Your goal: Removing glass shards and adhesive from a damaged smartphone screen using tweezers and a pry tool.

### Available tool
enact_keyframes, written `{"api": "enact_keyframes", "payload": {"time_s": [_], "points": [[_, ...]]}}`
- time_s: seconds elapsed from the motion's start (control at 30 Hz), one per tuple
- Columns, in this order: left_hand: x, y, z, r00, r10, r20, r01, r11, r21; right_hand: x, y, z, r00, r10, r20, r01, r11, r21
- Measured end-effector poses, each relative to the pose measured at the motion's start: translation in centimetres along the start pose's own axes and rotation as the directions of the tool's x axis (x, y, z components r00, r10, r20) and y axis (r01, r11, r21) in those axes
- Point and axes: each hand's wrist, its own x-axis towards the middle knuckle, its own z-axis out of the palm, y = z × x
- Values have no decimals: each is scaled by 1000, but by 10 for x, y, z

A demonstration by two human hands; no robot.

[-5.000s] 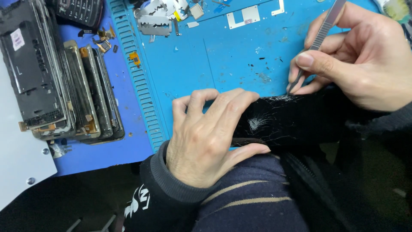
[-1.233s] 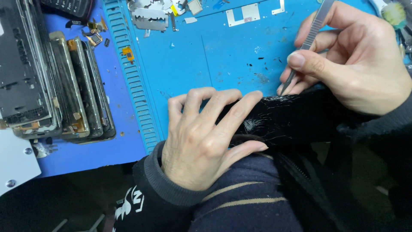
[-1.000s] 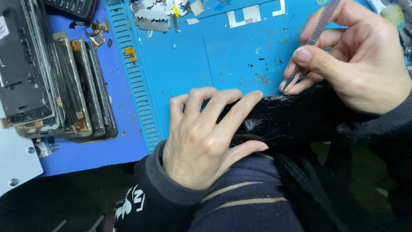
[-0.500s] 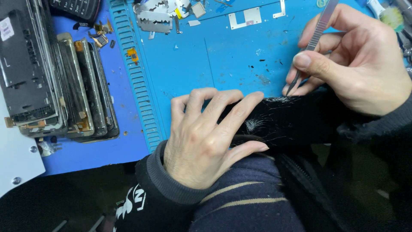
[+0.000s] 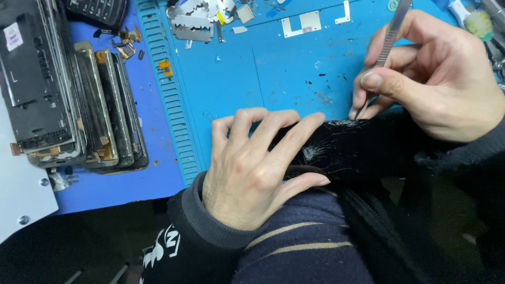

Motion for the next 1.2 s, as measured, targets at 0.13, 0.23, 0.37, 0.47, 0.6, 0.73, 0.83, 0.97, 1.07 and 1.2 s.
{"api": "enact_keyframes", "payload": {"time_s": [0.13, 0.23, 0.37, 0.47, 0.6, 0.73, 0.83, 0.97, 1.07, 1.2], "points": [[0, 0, 0, 1000, 8, 0, -8, 1000, 0, -1, 1, 0, 1000, 5, 0, -5, 1000, 1], [-1, 0, 0, 1000, 9, -4, -9, 1000, -2, -1, 2, -2, 1000, -3, 14, 3, 1000, -17], [-1, -1, 1, 1000, 12, -12, -12, 1000, 3, -2, 3, -3, 1000, 7, 20, -8, 1000, 16], [-2, -1, 1, 1000, 16, -16, -16, 1000, 2, -6, -1, -2, 997, -6, -75, 11, 998, 55], [-2, -2, 1, 999, 23, -27, -23, 1000, -7, -16, -7, -4, 969, -107, -221, 127, 989, 78], [-2, -2, 1, 999, 33, -38, -33, 999, -1, -27, -13, -11, 952, -216, -216, 194, 974, -119], [-2, 0, 0, 999, 28, -38, -29, 1000, -10, -38, -9, -21, 950, -298, -93, 241, 890, -386], [-2, 3, -3, 993, 63, -102, -61, 998, 22, -33, -12, -19, 940, -342, 3, 279, 760, -588], [-2, 2, -6, 990, 75, -116, -74, 997, 14, -23, -13, -8, 910, -397, 117, 385, 709, -591], [-6, -1, -2, 994, 76, -73, -76, 997, -6, -15, -4, -3, 922, -351, 165, 385, 780, -494]]}}
